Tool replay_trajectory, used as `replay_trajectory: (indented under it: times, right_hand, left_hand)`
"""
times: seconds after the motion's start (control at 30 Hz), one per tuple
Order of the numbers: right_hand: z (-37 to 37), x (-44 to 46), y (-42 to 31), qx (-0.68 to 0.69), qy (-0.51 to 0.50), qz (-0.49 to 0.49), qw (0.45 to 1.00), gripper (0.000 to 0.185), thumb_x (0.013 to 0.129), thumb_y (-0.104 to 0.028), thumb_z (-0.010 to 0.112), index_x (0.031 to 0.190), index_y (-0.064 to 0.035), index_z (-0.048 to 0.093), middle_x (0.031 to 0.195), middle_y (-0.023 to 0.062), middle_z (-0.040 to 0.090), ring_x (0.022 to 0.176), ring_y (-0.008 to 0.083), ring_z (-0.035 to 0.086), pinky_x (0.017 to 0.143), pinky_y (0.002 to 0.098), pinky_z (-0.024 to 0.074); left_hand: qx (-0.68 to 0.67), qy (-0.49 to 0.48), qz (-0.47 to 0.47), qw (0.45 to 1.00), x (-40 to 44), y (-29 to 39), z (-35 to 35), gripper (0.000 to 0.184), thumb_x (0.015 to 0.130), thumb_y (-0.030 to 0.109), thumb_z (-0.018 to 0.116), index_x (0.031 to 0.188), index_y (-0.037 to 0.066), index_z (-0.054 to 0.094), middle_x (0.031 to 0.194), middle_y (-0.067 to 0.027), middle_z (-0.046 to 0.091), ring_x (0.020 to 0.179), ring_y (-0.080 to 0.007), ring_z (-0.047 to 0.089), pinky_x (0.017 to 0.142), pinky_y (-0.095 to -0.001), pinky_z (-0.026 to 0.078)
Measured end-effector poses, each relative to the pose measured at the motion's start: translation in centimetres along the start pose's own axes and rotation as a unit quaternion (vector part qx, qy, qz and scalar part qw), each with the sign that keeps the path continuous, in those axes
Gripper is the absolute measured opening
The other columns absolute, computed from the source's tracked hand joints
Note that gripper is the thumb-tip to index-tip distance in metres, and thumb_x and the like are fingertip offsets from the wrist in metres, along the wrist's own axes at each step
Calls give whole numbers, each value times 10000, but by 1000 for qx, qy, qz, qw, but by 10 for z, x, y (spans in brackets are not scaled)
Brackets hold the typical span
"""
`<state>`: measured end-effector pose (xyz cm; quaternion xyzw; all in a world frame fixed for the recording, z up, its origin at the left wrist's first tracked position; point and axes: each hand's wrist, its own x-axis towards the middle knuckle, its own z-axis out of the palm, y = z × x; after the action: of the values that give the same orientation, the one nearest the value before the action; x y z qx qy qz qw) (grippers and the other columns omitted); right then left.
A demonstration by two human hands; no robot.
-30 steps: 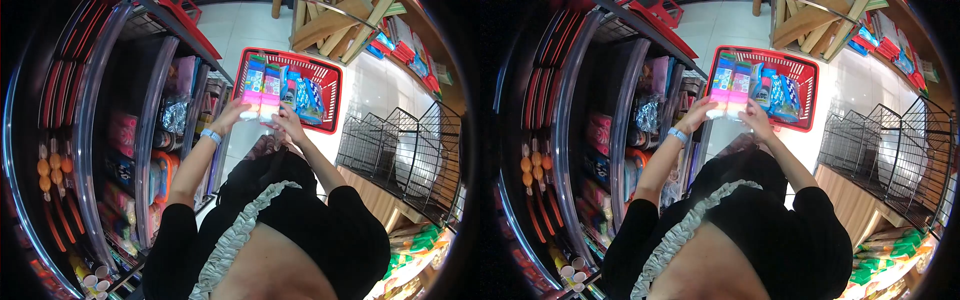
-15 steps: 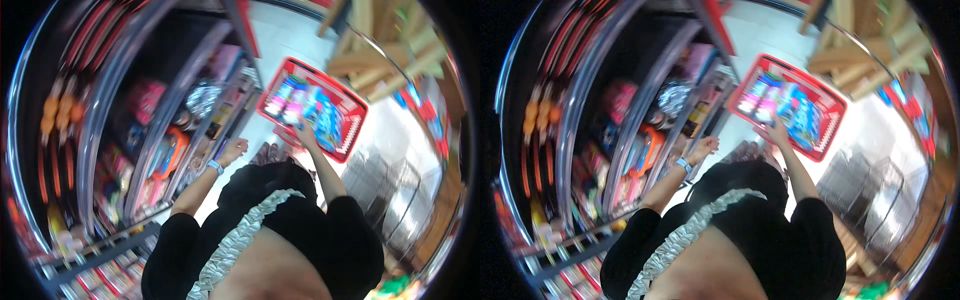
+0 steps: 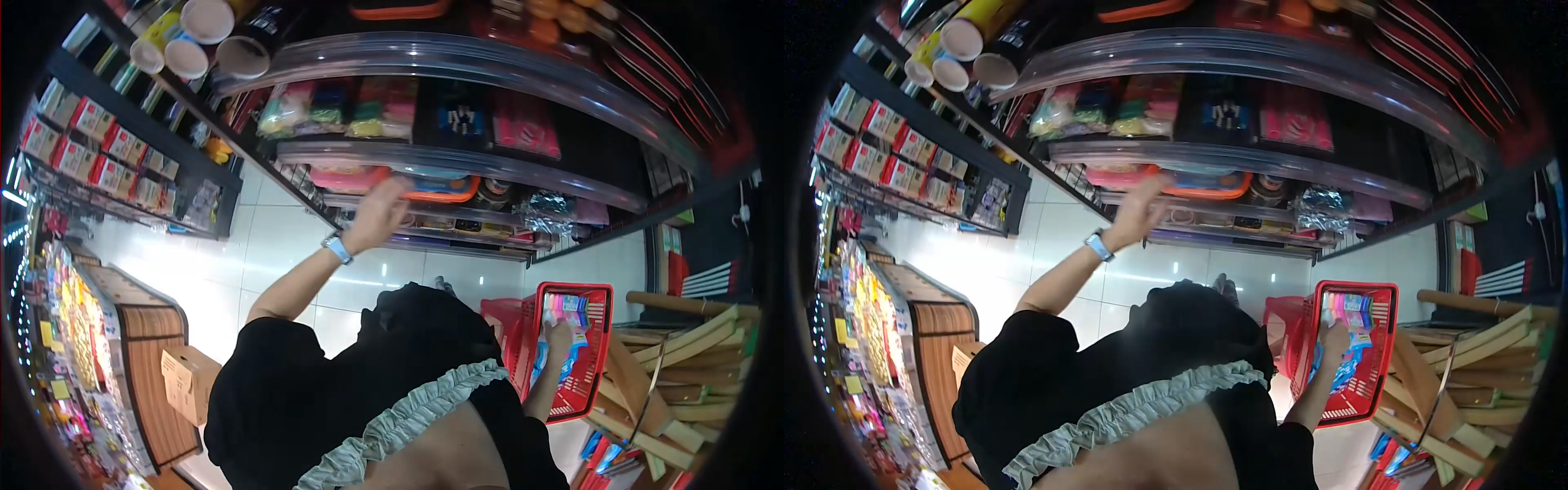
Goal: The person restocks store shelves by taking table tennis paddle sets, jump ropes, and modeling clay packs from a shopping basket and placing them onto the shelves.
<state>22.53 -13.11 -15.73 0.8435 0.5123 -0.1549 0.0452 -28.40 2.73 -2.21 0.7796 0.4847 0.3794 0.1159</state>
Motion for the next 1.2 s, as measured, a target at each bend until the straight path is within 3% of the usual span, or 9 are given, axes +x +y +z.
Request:
replay_trajectory:
  times: [0.07, 0.13, 0.27, 0.47, 0.77, 0.87, 0.97, 1.17, 1.2]
  right_hand:
    - [-30, 18, -33, 58, 69, -46, 995, 461, 793, -357, 616, 1106, -18, 607, 864, 196, 663, 813, 359, 646, 714, 442, 494]
    - [-83, 13, -99, 199, 27, -115, 973, 425, 835, -293, 622, 1138, 3, 589, 950, 206, 664, 852, 302, 657, 746, 366, 500]
    - [-96, 29, -208, 349, 47, -304, 885, 320, 852, -162, 629, 1126, -2, 590, 869, 124, 676, 733, 155, 634, 679, 278, 499]
    - [-155, -17, -390, 402, -51, -445, 799, 268, 850, -123, 626, 1094, -12, 615, 891, 94, 666, 788, 134, 632, 680, 260, 501]
    - [-164, 6, -495, 255, 183, -451, 836, 407, 770, -170, 662, 1140, -35, 562, 952, 137, 646, 802, 280, 637, 738, 359, 496]
    - [-153, 31, -505, 305, 139, -467, 818, 468, 808, -181, 668, 1221, -32, 510, 1004, 132, 643, 846, 215, 645, 722, 300, 491]
    - [-154, 36, -510, 376, 39, -405, 833, 441, 816, -260, 657, 1184, -49, 537, 1099, 183, 586, 927, 305, 611, 801, 384, 486]
    - [-158, 14, -527, 324, 216, -439, 809, 464, 835, -306, 659, 1180, -22, 535, 1103, 176, 580, 902, 259, 626, 813, 371, 494]
    - [-163, 12, -534, 386, 128, -441, 800, 461, 841, -290, 660, 1191, -21, 526, 1045, 142, 593, 833, 219, 623, 740, 332, 495]
  left_hand:
    - [82, 85, 45, 992, 17, -6, -50, 372, 758, 33, 590, 1128, 54, 557, 1137, -164, 561, 1046, -360, 540, 883, -431, 444]
    - [152, 161, 27, 975, 23, -35, -84, 446, 728, 31, 606, 1168, 57, 538, 1221, -154, 520, 1092, -350, 505, 919, -433, 416]
    - [245, 159, 1, 956, 37, -62, -134, 535, 724, 52, 637, 1240, 65, 493, 1285, -137, 483, 1092, -335, 493, 932, -421, 401]
    - [310, 114, 55, 942, 54, -86, -149, 588, 720, 133, 694, 1265, 83, 479, 1271, -106, 482, 1052, -308, 494, 863, -401, 419]
    - [386, 93, 69, 915, 88, -102, -144, 559, 736, 213, 692, 1257, 120, 515, 1168, -109, 530, 1048, -272, 504, 929, -417, 357]
    - [396, 69, 72, 913, 91, -113, -140, 502, 753, 212, 674, 1233, 135, 548, 1169, -94, 544, 1053, -263, 510, 925, -415, 367]
    - [364, 76, 100, 923, 92, -116, -138, 384, 776, 166, 589, 1153, 95, 586, 1124, -86, 573, 993, -256, 534, 933, -416, 379]
    - [317, 78, 153, 933, 83, -90, -133, 347, 717, 192, 644, 1048, 87, 630, 1042, -57, 601, 925, -238, 539, 826, -380, 427]
    - [299, 85, 157, 937, 83, -81, -134, 343, 709, 191, 657, 1035, 84, 632, 1025, -58, 603, 908, -238, 540, 807, -373, 432]
